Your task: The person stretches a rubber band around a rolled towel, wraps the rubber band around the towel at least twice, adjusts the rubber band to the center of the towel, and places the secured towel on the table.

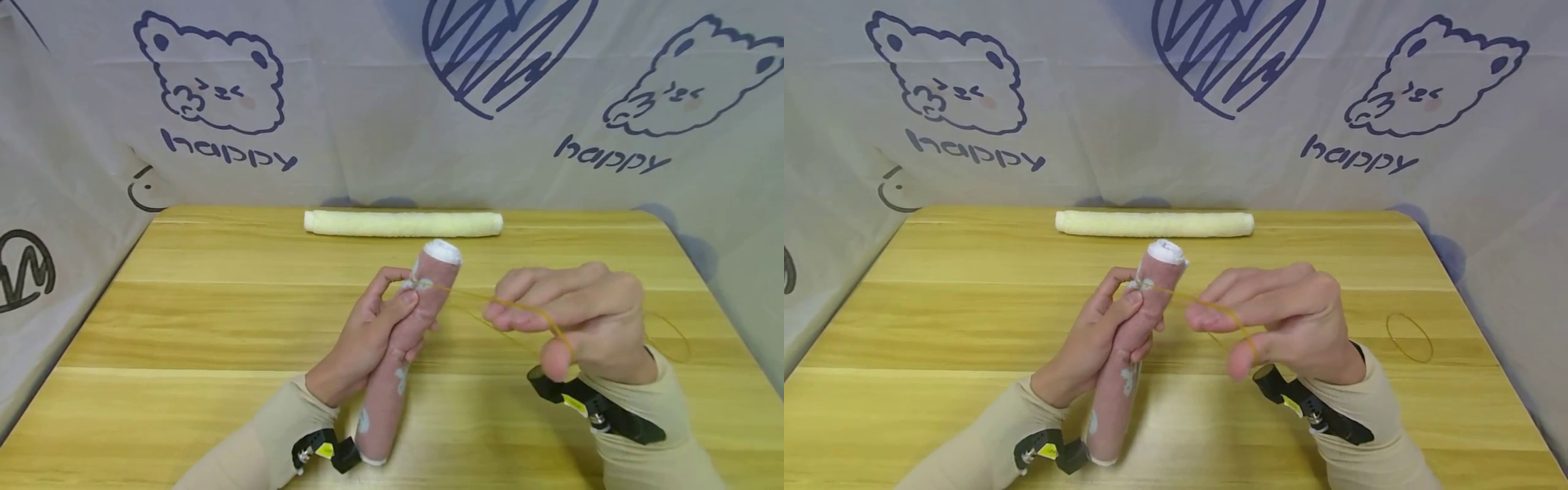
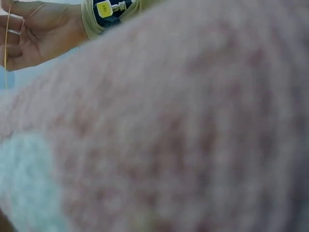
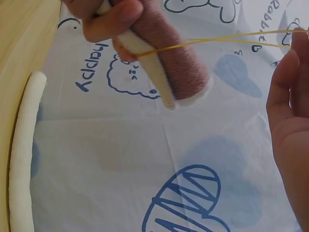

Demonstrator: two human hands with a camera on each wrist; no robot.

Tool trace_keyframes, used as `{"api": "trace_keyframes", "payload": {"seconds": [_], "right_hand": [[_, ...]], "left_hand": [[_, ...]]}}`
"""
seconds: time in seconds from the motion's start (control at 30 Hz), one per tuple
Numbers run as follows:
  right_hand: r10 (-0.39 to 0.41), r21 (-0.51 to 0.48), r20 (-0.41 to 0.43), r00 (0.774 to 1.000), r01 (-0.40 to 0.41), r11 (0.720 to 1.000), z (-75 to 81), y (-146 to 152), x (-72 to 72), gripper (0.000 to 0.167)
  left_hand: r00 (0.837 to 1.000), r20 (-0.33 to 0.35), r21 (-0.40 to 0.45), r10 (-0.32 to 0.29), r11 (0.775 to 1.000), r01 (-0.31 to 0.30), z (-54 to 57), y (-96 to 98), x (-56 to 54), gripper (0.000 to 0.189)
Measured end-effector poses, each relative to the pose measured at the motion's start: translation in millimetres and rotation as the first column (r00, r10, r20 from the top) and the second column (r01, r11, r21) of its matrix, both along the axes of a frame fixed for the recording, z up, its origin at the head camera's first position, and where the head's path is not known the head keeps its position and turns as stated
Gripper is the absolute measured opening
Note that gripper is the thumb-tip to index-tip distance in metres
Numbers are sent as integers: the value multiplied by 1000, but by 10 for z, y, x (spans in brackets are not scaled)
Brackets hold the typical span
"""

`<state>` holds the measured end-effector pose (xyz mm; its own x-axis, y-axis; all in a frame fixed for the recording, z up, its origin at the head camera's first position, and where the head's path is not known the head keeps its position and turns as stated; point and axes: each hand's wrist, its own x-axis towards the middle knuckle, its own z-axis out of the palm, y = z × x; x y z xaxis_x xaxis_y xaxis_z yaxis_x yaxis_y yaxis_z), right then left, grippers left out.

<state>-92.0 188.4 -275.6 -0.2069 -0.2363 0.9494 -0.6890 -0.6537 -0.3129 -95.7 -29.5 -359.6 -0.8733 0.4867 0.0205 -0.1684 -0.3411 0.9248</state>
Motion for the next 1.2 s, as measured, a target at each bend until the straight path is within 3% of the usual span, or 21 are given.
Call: {"api": "trace_keyframes", "payload": {"seconds": [0.17, 0.33, 0.57, 0.67, 0.87, 1.0, 1.2], "right_hand": [[96, 58, -39, 995, -94, 994, 45, -7, -33, 28], [88, 99, -56, 995, -82, 992, 19, -19, -27, 27], [54, 41, -66, 996, -51, 998, -7, -61, 2, 29], [18, -26, -26, 999, -18, 1000, -46, -100, 38, 35], [22, -197, 66, 998, -9, 980, -98, -217, 66, 53], [-10, -245, 134, 991, 43, 969, -120, -245, 68, 62], [2, -290, 241, 971, 70, 954, -98, -265, 71, 59]], "left_hand": [[995, 36, -11, 94, 996, -93, -21, 2, -52, 13], [983, 28, 54, 182, 982, -184, -17, 5, -70, 14], [957, -1, 143, 290, 947, -287, 19, 26, -49, 14], [945, 5, 163, 327, 932, -324, 34, 25, -51, 14], [915, -3, 218, 403, 893, -393, 96, 9, -53, 14], [892, -25, 266, 452, 863, -429, 140, 11, -55, 13], [861, -51, 311, 507, 827, -468, 249, 27, -50, 11]]}}
